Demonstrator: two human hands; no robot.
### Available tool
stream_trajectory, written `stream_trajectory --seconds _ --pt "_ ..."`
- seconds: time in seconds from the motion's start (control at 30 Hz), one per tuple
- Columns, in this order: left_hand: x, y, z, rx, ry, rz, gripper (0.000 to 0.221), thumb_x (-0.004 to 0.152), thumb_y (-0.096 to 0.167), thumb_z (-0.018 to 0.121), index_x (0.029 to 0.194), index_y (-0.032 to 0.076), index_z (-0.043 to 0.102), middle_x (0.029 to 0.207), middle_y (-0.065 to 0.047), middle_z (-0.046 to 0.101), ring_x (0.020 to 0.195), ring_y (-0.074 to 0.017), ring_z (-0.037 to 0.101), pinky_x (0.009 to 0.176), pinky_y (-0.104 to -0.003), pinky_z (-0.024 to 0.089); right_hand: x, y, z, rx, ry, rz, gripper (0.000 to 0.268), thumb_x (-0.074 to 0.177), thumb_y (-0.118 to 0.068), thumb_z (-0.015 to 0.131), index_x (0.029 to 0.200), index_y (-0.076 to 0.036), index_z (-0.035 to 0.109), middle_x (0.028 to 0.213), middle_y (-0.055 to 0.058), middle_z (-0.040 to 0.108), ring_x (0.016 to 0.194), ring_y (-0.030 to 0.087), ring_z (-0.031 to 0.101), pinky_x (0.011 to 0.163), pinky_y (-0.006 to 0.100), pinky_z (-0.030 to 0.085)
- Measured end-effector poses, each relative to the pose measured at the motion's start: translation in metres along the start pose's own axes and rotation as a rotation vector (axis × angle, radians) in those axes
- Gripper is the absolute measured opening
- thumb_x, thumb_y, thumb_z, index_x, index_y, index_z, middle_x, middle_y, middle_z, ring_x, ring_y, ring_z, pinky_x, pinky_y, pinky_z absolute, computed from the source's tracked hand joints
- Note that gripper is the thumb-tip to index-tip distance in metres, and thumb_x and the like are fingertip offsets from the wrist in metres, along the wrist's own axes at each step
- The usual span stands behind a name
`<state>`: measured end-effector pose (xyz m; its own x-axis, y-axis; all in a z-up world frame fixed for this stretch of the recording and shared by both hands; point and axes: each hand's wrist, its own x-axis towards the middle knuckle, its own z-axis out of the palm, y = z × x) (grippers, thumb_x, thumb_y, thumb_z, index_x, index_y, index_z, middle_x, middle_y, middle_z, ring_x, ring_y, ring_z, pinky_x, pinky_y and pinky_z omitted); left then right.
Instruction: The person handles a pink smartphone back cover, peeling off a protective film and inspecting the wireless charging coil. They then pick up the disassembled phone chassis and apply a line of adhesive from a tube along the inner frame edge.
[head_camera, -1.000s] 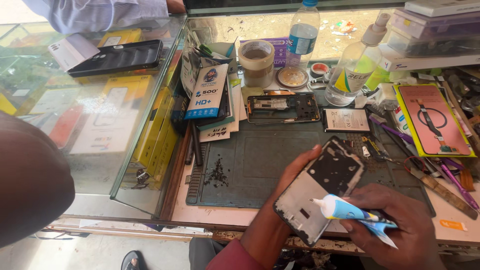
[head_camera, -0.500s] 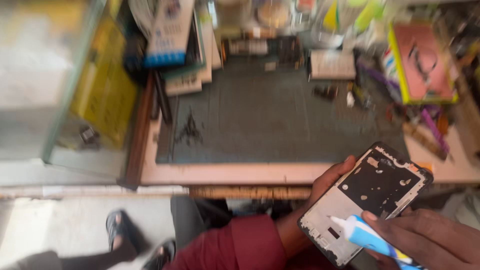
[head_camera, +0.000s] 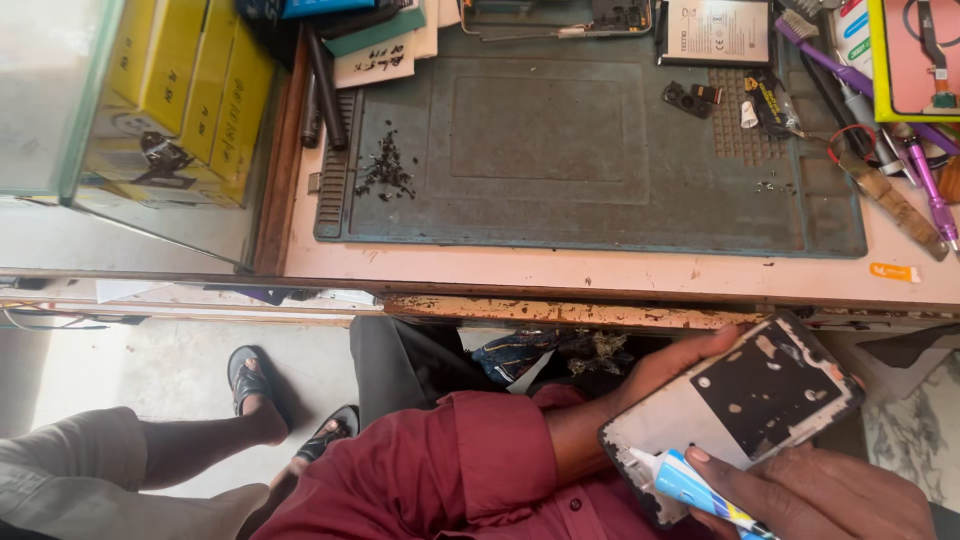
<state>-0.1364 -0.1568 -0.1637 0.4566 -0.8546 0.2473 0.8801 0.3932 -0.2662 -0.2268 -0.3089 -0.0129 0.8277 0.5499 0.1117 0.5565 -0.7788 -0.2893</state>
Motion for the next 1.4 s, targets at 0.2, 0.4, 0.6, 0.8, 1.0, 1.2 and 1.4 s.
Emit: stream_trajectory --seconds 0.2,0.4,0.6,0.8,1.0,1.2,1.4 --pt "0.005 -0.005 0.001 -0.041 0.034 -0.013 0.041 0.125 0.032 0.044 0.14 -0.005 0.054 0.13 -0.023 0.069 0.118 -0.0308 0.071 0.104 -0.043 0.058 0.012 -0.012 0.003 0.016 0.132 -0.068 0.055 0.069 -0.034 0.075 0.123 -0.023 0.077 0.072 -0.004 0.064 0.068 0.011 0.069 0.07 0.033 0.059" --pt "0.003 -0.002 0.007 -0.015 0.084 -0.001 0.042 0.125 0.034 0.046 0.143 -0.003 0.057 0.127 -0.021 0.069 0.116 -0.0295 0.072 0.102 -0.041 0.059 0.022 -0.014 0.01 0.039 0.189 -0.018 0.058 0.062 -0.031 0.09 0.119 -0.022 0.079 0.066 -0.001 0.061 0.06 0.013 0.065 0.06 0.032 0.055" --pt "0.005 0.001 0.0 -0.077 0.034 -0.027 0.042 0.126 0.033 0.046 0.142 -0.005 0.056 0.128 -0.022 0.069 0.117 -0.0297 0.072 0.102 -0.041 0.059 0.028 -0.015 0.009 0.101 0.177 0.009 0.057 0.065 -0.031 0.093 0.12 -0.023 0.08 0.062 -0.004 0.06 0.055 0.009 0.063 0.056 0.03 0.051" --pt "0.005 0.001 -0.003 -0.06 0.07 -0.02 0.042 0.126 0.033 0.047 0.141 -0.004 0.057 0.126 -0.021 0.07 0.116 -0.0288 0.072 0.103 -0.041 0.059 0.032 -0.017 0.009 0.112 0.152 0.027 0.057 0.065 -0.031 0.092 0.12 -0.023 0.08 0.063 -0.003 0.061 0.057 0.008 0.065 0.057 0.029 0.052" --pt "0.005 0.003 -0.004 -0.051 0.04 -0.009 0.041 0.124 0.03 0.045 0.14 -0.005 0.057 0.127 -0.022 0.07 0.117 -0.0294 0.071 0.103 -0.042 0.059 0.032 -0.01 0.01 0.101 0.159 -0.035 0.057 0.064 -0.029 0.088 0.12 -0.02 0.08 0.063 -0.002 0.061 0.058 0.009 0.065 0.059 0.03 0.054" --pt "0.006 0.001 -0.004 -0.081 0.056 -0.018 0.041 0.124 0.032 0.046 0.14 -0.004 0.058 0.129 -0.021 0.07 0.117 -0.0292 0.071 0.103 -0.042 0.058 0.028 -0.011 0.015 0.098 0.187 0.001 0.054 0.067 -0.03 0.091 0.119 -0.022 0.081 0.064 -0.004 0.062 0.059 0.008 0.066 0.06 0.03 0.054" --pt "0.006 0.001 -0.006 -0.077 0.07 -0.02 0.041 0.126 0.033 0.047 0.141 -0.003 0.058 0.131 -0.021 0.07 0.118 -0.0294 0.071 0.104 -0.042 0.057 0.026 -0.007 0.014 0.11 0.155 -0.042 0.056 0.067 -0.029 0.084 0.122 -0.02 0.079 0.067 -0.003 0.063 0.063 0.01 0.067 0.063 0.031 0.055"
